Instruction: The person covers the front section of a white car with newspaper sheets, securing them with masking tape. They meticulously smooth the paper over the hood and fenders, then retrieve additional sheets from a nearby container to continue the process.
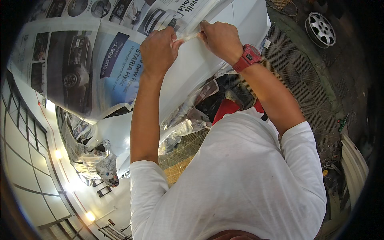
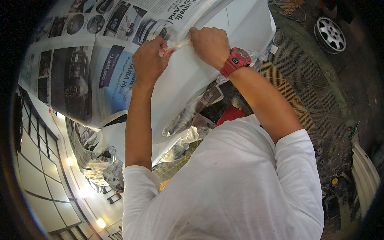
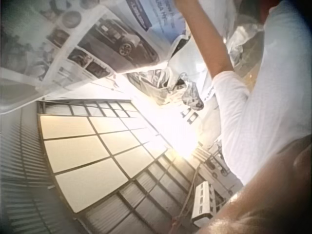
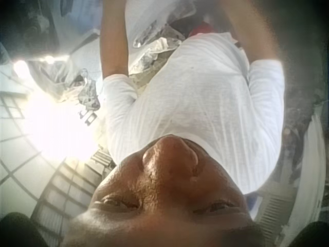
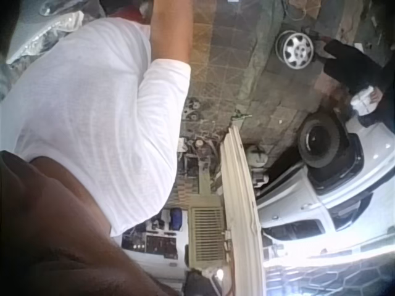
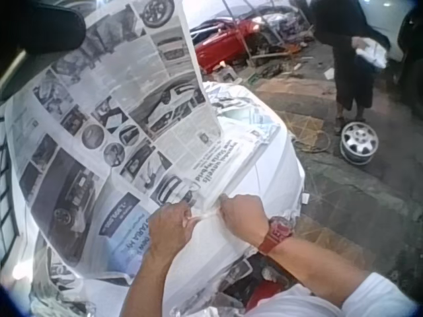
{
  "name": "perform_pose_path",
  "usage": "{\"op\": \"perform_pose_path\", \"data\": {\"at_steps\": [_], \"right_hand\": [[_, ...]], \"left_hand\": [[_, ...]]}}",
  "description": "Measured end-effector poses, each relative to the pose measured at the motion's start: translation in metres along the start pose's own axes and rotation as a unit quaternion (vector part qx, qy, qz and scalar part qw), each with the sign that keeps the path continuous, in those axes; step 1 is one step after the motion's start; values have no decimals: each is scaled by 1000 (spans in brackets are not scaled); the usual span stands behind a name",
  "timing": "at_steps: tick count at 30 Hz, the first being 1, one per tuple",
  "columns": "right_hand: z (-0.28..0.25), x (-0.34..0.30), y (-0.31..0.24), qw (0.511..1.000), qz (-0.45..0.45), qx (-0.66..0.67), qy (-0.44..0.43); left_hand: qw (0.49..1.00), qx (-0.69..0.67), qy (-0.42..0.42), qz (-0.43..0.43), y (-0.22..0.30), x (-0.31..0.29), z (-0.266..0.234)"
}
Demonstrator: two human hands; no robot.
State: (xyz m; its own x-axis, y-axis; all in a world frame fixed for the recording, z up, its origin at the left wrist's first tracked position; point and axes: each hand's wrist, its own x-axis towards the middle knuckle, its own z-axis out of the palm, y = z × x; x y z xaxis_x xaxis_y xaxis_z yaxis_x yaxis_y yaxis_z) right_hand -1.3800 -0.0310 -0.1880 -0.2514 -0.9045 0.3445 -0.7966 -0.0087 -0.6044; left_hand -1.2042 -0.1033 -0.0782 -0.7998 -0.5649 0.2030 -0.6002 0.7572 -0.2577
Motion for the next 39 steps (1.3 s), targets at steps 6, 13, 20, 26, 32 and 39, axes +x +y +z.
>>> {"op": "perform_pose_path", "data": {"at_steps": [6, 13, 20, 26, 32, 39], "right_hand": [[6, -6, 0, 1000, -2, -5, 14], [4, -26, -3, 999, -7, -11, 29], [13, -4, 5, 996, -38, -33, 77], [11, 2, 2, 998, -31, -28, 51], [12, 6, 2, 998, -27, -29, 56], [3, 5, -3, 999, -16, 1, 44]], "left_hand": [[999, -10, 32, -9, -4, -1, 3], [998, 5, 61, 36, -2, 6, -2], [997, 20, 53, 42, -3, 9, -4], [998, 20, 42, 33, -3, 6, -4], [998, -3, 58, 19, 7, 3, 3], [997, 16, 79, -3, 23, 6, 14]]}}
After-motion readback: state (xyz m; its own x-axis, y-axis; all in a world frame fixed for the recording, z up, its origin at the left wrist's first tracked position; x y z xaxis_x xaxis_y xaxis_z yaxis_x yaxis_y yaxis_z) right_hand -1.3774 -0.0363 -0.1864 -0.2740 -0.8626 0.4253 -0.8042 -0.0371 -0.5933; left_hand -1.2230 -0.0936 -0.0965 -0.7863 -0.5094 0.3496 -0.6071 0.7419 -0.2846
